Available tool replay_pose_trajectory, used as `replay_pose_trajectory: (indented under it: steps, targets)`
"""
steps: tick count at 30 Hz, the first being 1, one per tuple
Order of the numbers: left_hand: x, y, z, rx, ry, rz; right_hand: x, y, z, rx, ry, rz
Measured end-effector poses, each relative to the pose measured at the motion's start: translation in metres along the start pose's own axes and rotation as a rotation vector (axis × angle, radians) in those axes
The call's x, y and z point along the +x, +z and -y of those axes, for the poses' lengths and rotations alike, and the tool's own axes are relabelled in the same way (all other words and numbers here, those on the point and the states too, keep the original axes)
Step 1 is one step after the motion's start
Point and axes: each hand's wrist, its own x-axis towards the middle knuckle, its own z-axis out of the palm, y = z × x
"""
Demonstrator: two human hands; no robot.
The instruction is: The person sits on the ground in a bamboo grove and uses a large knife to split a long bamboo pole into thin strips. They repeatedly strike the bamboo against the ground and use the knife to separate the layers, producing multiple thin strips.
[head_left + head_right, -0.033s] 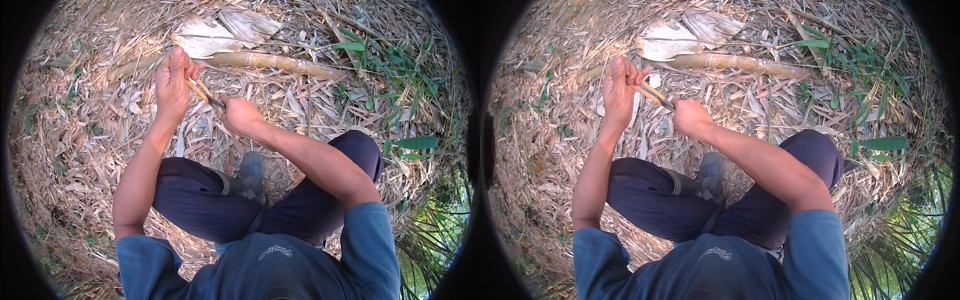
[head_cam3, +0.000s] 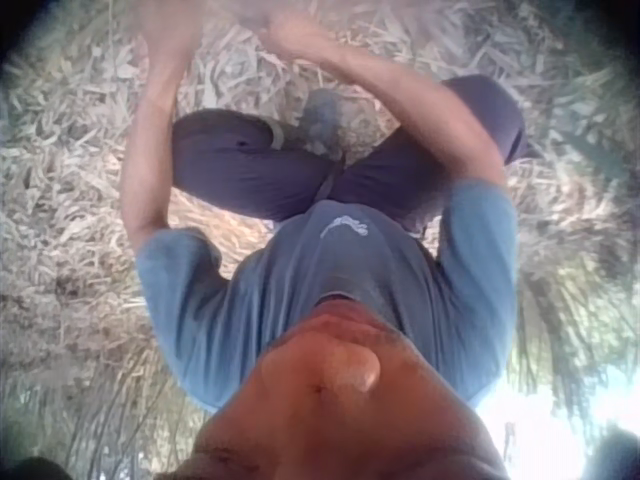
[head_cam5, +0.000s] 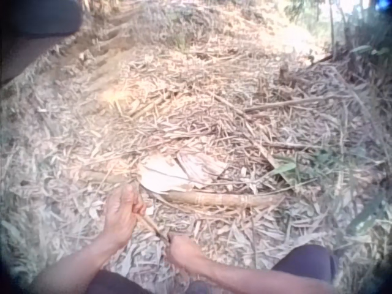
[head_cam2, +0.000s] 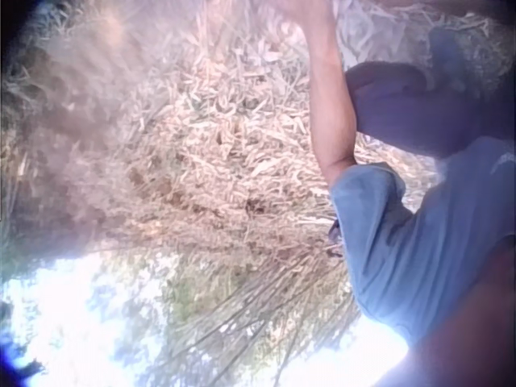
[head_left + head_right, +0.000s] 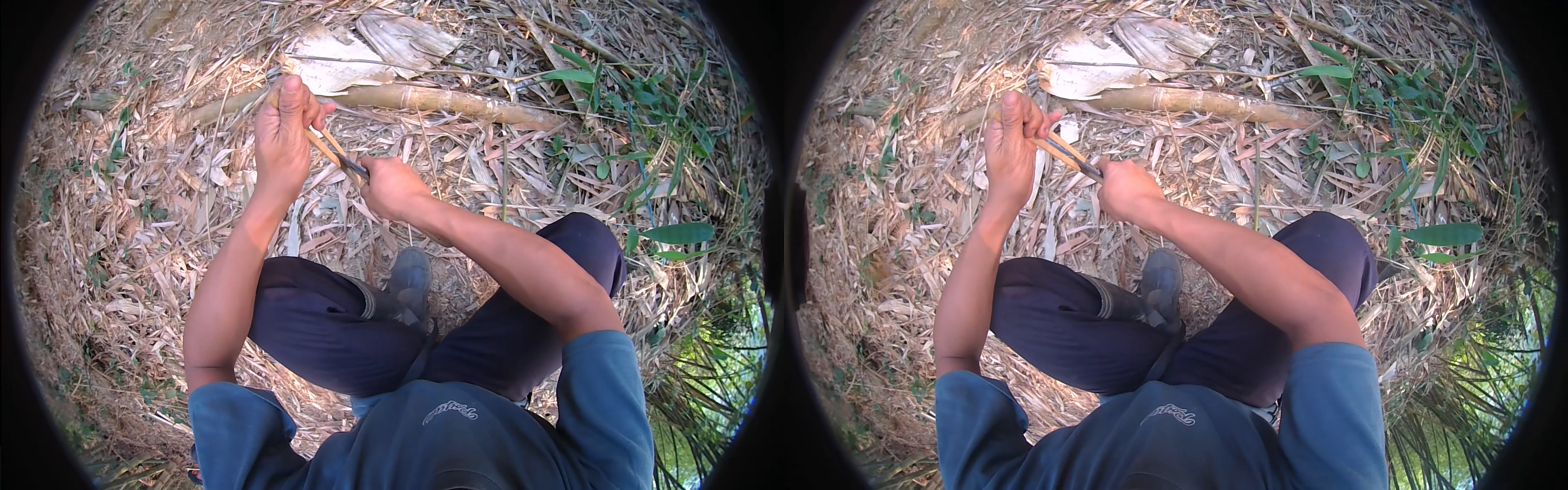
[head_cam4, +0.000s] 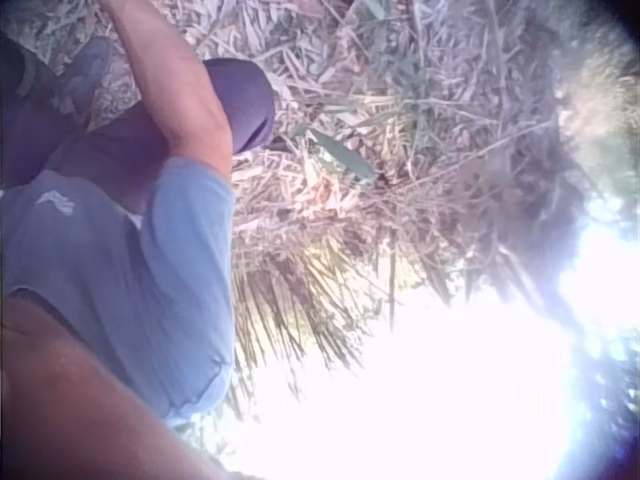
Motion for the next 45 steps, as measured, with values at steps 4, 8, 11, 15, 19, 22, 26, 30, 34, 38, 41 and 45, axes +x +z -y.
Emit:
replay_pose_trajectory:
  steps: [4,8,11,15,19,22,26,30,34,38,41,45]
  targets:
    - [0.002,0.005,-0.003,0.012,0.008,0.035,0.007,0.002,-0.011,0.005,-0.050,-0.018]
    - [0.005,0.005,0.001,0.000,0.017,0.075,0.007,-0.006,-0.015,0.027,-0.075,0.019]
    - [0.006,0.007,0.001,-0.004,0.016,0.080,0.007,-0.009,-0.019,0.048,-0.084,0.023]
    - [0.005,0.006,0.002,0.014,0.017,0.099,0.006,-0.010,-0.022,0.068,-0.117,0.028]
    - [0.000,0.012,-0.004,0.202,0.024,0.102,0.006,0.003,-0.022,0.004,-0.025,-0.015]
    - [-0.004,0.021,-0.013,0.342,0.093,0.169,0.018,0.023,-0.049,-0.038,-0.052,-0.048]
    - [-0.002,0.017,-0.014,0.182,-0.025,0.130,0.024,0.022,-0.050,-0.004,-0.093,-0.015]
    - [-0.004,0.021,-0.021,0.180,-0.089,0.096,0.018,0.009,-0.044,0.082,-0.035,0.108]
    - [-0.004,0.018,-0.025,0.196,-0.141,0.096,0.017,-0.001,-0.052,0.260,0.196,0.193]
    - [-0.008,0.022,-0.018,0.135,0.032,0.118,-0.008,0.029,-0.033,-0.145,0.004,0.008]
    - [-0.005,0.013,-0.025,0.013,-0.053,0.186,0.002,0.027,-0.032,-0.110,0.118,0.059]
    - [-0.013,0.001,-0.032,0.081,-0.041,0.233,0.010,0.032,-0.026,-0.131,0.088,0.077]
